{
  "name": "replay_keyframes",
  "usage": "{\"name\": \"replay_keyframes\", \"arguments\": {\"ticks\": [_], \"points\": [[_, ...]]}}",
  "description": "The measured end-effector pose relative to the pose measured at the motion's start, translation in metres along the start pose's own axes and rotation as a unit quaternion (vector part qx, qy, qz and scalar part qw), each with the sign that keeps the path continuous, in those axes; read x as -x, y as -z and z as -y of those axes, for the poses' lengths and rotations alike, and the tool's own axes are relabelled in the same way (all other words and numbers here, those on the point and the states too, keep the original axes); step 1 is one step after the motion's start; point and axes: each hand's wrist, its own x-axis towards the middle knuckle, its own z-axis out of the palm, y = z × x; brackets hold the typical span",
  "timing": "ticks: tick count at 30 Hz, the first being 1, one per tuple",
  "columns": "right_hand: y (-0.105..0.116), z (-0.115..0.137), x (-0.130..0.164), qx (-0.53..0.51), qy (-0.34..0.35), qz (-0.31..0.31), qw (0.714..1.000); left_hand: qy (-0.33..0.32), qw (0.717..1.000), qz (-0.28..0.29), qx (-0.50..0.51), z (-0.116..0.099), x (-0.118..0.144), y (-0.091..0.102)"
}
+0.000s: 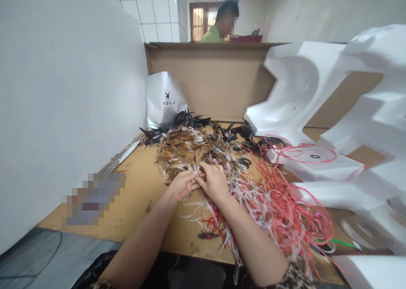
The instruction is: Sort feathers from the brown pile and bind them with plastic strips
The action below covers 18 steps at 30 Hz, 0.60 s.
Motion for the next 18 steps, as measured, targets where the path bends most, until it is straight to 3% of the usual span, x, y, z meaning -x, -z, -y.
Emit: {"name": "replay_keyframes", "arguments": {"ticks": [5,8,13,18], "points": [[0.001,0.002,-0.001,-0.027,-0.081,-0.010,0.996,-0.015,0.999,0.005,-0.048,-0.001,0.001,-0.002],[0.004,0.001,-0.003,-0.091,-0.089,0.013,0.992,-0.047,0.997,-0.012,-0.055,-0.003,0.002,-0.002],[0.008,-0.008,-0.008,-0.278,-0.113,0.036,0.953,-0.058,0.992,-0.025,-0.105,-0.005,0.001,0.000],[0.005,-0.011,-0.007,-0.334,-0.162,0.023,0.928,-0.023,0.987,-0.002,-0.160,-0.003,0.001,-0.001]]}}
